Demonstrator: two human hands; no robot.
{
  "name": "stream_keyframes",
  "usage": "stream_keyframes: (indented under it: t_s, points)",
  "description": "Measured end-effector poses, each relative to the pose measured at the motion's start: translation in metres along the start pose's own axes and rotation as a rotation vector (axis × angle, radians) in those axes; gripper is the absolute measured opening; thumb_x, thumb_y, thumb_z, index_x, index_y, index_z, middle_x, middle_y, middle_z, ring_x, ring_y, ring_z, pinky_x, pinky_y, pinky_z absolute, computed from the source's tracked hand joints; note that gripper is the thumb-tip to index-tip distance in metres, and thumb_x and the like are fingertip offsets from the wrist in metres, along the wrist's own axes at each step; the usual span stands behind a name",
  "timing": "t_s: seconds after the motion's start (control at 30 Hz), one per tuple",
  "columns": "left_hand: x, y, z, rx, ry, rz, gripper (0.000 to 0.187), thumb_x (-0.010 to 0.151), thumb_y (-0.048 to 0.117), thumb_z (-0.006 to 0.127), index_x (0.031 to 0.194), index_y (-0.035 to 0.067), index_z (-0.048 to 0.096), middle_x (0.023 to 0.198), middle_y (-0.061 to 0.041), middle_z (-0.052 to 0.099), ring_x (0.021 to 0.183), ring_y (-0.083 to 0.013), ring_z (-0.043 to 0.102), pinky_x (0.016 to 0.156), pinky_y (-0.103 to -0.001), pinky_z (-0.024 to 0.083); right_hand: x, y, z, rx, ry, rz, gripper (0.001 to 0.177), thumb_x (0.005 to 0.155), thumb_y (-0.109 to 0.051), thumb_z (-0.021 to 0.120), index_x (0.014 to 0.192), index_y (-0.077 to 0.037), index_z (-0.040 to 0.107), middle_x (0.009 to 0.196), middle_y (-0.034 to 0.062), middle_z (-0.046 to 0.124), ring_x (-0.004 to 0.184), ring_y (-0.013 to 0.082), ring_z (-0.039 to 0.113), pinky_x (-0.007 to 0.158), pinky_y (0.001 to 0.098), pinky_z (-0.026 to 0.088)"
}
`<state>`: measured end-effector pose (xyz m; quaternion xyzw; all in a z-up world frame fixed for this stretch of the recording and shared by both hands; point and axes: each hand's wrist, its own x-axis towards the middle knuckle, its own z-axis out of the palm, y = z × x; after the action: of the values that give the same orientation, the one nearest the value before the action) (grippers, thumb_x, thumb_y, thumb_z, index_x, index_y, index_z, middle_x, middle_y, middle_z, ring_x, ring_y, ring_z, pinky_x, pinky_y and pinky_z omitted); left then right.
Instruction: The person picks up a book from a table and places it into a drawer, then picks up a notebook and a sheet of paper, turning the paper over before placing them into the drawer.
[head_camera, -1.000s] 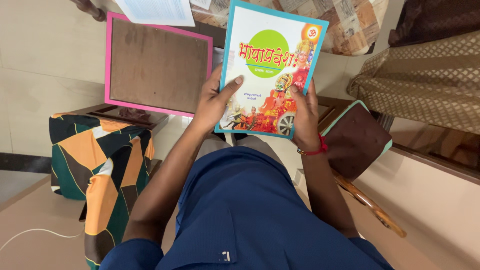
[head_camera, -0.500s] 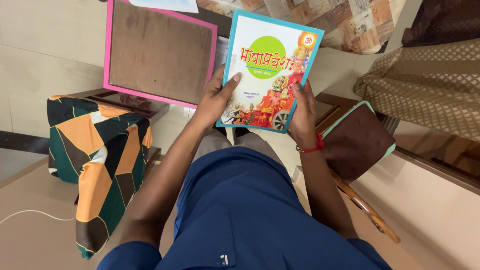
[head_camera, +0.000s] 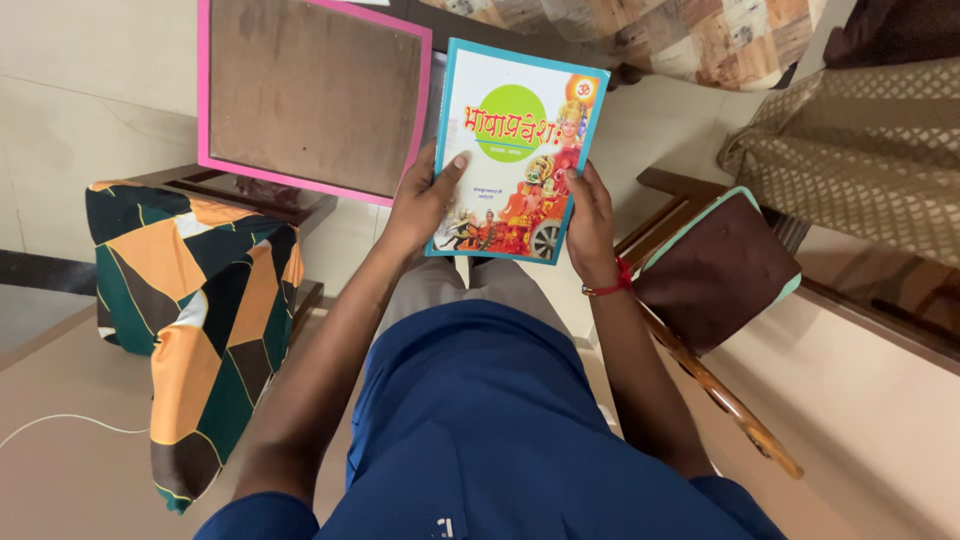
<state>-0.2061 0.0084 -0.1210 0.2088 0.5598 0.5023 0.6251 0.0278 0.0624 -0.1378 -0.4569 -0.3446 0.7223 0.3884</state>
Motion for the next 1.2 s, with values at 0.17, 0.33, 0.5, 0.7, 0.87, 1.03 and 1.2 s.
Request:
stream_keyframes:
  t_s: [0.17, 0.33, 0.5, 0.7, 0.87, 1.03, 1.2]
  points:
    - [0.017, -0.026, -0.010, -0.008, -0.017, 0.005, 0.045, 0.105, 0.026, 0.059, 0.142, 0.001, 0.054, 0.121, -0.007, 0.072, 0.105, -0.0100, 0.065, 0.092, -0.027, 0.053, 0.008, 0.026, -0.010, -0.034, 0.021, 0.013, 0.038, 0.111, -0.017, 0.050, 0.143, 0.004, 0.053, 0.132, 0.0097, 0.066, 0.117, 0.0144, 0.064, 0.104, 0.0305, 0.050]
    - [0.042, -0.056, -0.023, 0.068, -0.029, 0.062, 0.042, 0.107, 0.025, 0.058, 0.141, 0.002, 0.054, 0.125, -0.008, 0.070, 0.113, -0.0106, 0.063, 0.099, -0.027, 0.050, 0.028, 0.063, -0.019, -0.127, 0.065, -0.010, 0.038, 0.109, -0.015, 0.052, 0.142, 0.003, 0.055, 0.136, 0.0063, 0.064, 0.124, 0.0108, 0.059, 0.109, 0.0281, 0.046]
    - [0.067, -0.102, -0.041, 0.138, 0.016, -0.063, 0.041, 0.108, 0.029, 0.056, 0.139, 0.003, 0.057, 0.117, -0.008, 0.071, 0.100, -0.0116, 0.061, 0.088, -0.029, 0.050, 0.044, 0.112, -0.040, -0.021, 0.159, 0.129, 0.036, 0.107, -0.014, 0.055, 0.139, 0.003, 0.057, 0.128, 0.0067, 0.066, 0.116, 0.0134, 0.061, 0.103, 0.0311, 0.049]
    - [0.098, -0.159, -0.062, 0.175, 0.084, -0.004, 0.042, 0.106, 0.033, 0.058, 0.138, 0.004, 0.056, 0.112, -0.002, 0.068, 0.094, -0.0067, 0.058, 0.083, -0.024, 0.049, 0.063, 0.168, -0.053, -0.112, 0.191, 0.124, 0.038, 0.106, -0.020, 0.055, 0.138, -0.001, 0.056, 0.128, 0.0010, 0.066, 0.118, 0.0084, 0.059, 0.104, 0.0269, 0.045]
    - [0.122, -0.205, -0.078, 0.146, 0.124, -0.155, 0.043, 0.106, 0.039, 0.058, 0.134, 0.007, 0.061, 0.095, 0.000, 0.064, 0.076, -0.0065, 0.049, 0.066, -0.025, 0.044, 0.082, 0.223, -0.082, -0.239, 0.175, 0.097, 0.039, 0.107, -0.025, 0.058, 0.138, 0.000, 0.060, 0.119, 0.0003, 0.066, 0.108, 0.0081, 0.056, 0.099, 0.0269, 0.045]
    - [0.151, -0.248, -0.092, 0.167, 0.138, -0.080, 0.046, 0.105, 0.044, 0.060, 0.133, 0.008, 0.062, 0.100, 0.003, 0.068, 0.081, -0.0030, 0.054, 0.071, -0.022, 0.048, 0.106, 0.276, -0.109, -0.347, 0.156, 0.131, 0.040, 0.110, -0.029, 0.057, 0.138, -0.001, 0.061, 0.117, 0.0008, 0.065, 0.104, 0.0096, 0.054, 0.098, 0.0279, 0.044]
    - [0.176, -0.295, -0.101, 0.146, 0.069, -0.032, 0.044, 0.107, 0.039, 0.058, 0.135, 0.005, 0.059, 0.115, -0.003, 0.071, 0.104, -0.0077, 0.062, 0.091, -0.026, 0.051, 0.127, 0.325, -0.140, -0.273, 0.146, 0.180, 0.044, 0.107, -0.031, 0.055, 0.141, -0.004, 0.055, 0.130, 0.0019, 0.063, 0.121, 0.0111, 0.057, 0.107, 0.0276, 0.043]
